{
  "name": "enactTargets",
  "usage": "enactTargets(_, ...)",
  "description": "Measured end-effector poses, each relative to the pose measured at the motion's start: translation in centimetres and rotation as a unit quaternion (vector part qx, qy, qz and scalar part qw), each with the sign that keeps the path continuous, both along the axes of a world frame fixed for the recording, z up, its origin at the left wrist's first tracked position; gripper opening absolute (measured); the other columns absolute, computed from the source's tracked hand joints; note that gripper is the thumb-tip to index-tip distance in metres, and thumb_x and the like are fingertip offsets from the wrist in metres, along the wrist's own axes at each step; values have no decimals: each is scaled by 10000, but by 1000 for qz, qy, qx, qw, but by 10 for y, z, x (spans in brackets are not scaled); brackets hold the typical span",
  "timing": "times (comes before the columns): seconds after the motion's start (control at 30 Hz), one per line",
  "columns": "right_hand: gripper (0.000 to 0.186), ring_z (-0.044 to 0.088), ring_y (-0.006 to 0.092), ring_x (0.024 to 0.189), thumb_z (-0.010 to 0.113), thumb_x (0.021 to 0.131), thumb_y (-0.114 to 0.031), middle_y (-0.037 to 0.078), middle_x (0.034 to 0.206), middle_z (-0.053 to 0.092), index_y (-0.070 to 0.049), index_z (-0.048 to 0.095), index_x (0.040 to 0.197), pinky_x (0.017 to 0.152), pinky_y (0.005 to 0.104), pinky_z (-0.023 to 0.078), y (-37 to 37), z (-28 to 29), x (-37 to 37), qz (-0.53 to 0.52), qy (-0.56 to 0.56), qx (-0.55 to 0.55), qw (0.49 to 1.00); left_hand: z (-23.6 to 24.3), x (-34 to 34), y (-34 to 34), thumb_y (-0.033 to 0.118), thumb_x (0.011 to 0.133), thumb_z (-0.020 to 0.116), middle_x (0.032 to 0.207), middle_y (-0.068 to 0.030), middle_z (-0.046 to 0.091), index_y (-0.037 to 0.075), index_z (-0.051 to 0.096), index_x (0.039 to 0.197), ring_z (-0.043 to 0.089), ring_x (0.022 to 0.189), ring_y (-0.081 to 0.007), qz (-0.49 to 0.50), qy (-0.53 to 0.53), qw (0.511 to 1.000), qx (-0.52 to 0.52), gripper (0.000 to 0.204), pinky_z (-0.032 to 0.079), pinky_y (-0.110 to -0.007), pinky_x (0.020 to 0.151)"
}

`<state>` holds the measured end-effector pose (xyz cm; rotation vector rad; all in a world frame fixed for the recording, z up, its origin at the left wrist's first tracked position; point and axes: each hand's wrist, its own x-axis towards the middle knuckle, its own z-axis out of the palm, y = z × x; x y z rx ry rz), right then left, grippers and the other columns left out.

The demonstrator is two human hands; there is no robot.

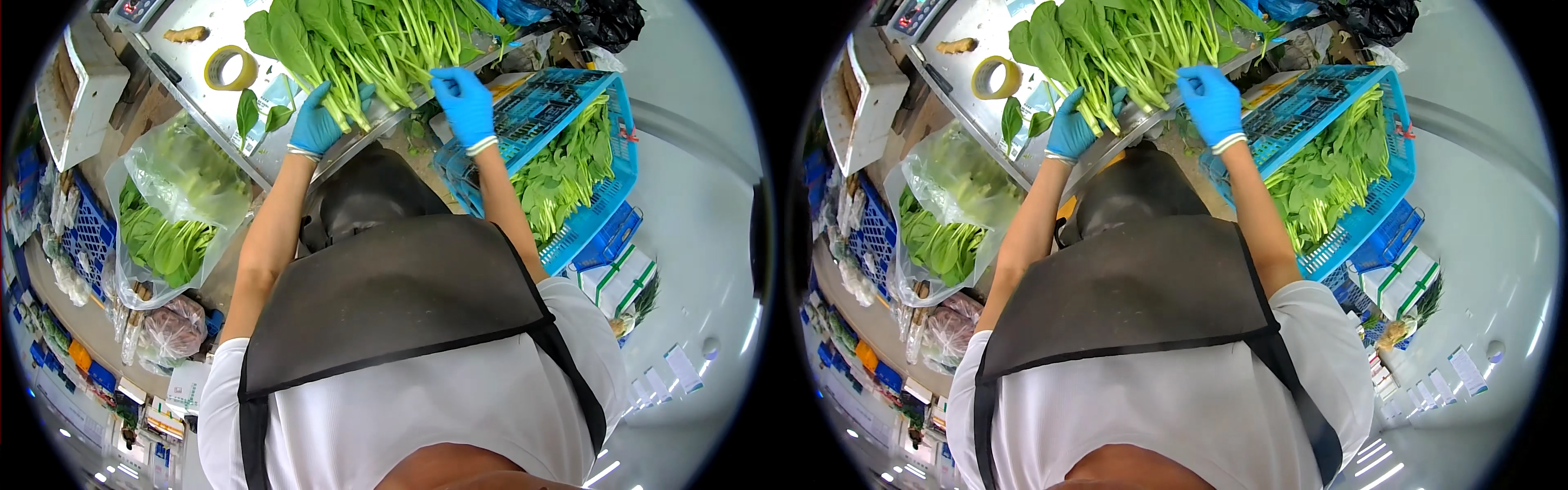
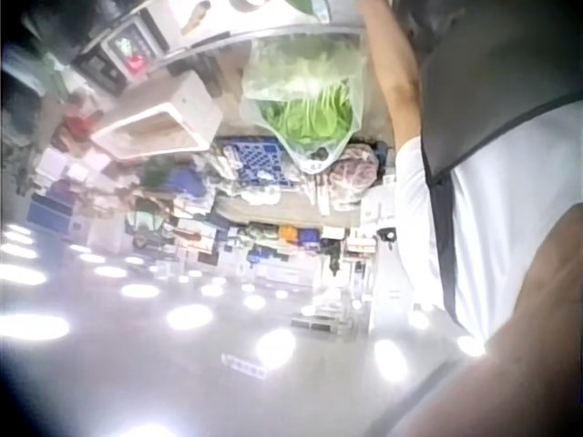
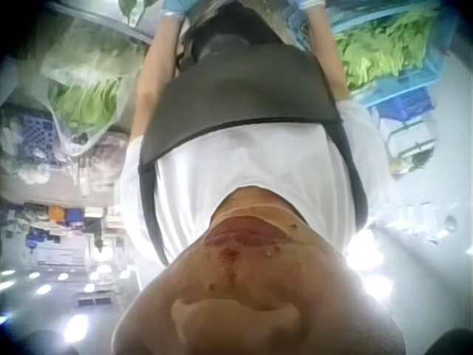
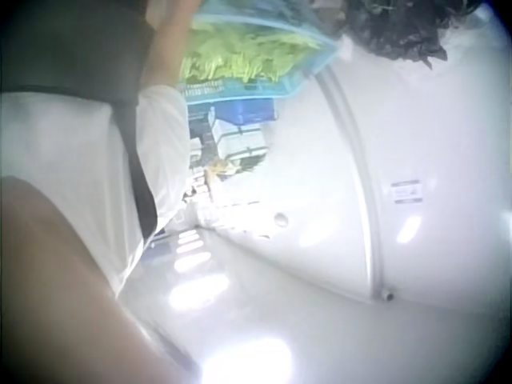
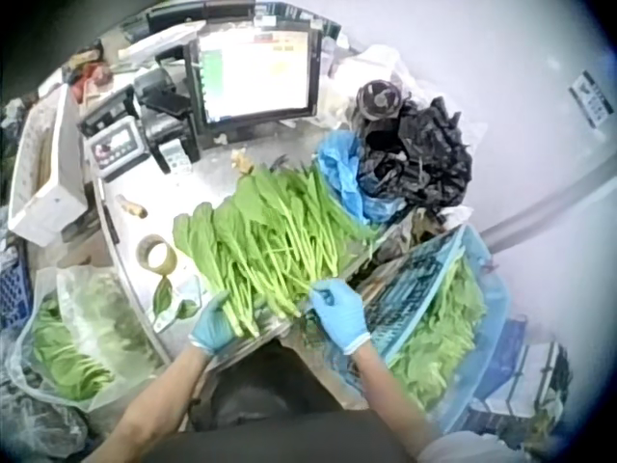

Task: The person takes bundles of leafy greens from a crate, removes individual yellowed or damaged leaves by hand, and places the sorted greens into plastic bags on a table or back into a crate.

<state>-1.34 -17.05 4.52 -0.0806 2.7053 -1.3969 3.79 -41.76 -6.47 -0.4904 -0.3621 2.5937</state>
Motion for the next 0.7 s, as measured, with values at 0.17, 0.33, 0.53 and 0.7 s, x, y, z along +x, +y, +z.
enactTargets(0.17,159,516,66,668,665,879,-111,-11,792,613,-70,706,1026,616,226,458,28,58,-10,-30,20,-94,995,17,-7,2,170,938,503,1464,-319,294,-65,309,1413,302,1364,-465,18,-4,1000,20,564,267,-533,1147)
enactTargets(0.33,171,643,141,766,598,923,-77,63,882,666,-27,664,1073,706,276,534,69,60,-34,-74,75,-240,965,19,-8,-3,137,926,487,1461,-318,304,-77,292,1422,321,1364,-442,12,11,1000,-4,574,281,-532,1138)
enactTargets(0.53,239,654,252,946,552,956,-145,104,943,679,3,599,1139,856,402,543,111,65,-60,-103,110,-563,812,20,0,-1,67,826,489,1493,-252,313,-47,273,1451,352,1369,-384,12,52,995,-79,671,345,-496,1107)
enactTargets(0.7,592,608,334,1011,710,829,-198,199,1159,578,34,456,1310,932,453,481,113,40,-54,-299,279,329,851,13,5,2,68,798,510,1501,-265,285,-46,262,1457,355,1370,-375,32,76,993,-89,713,349,-485,1105)
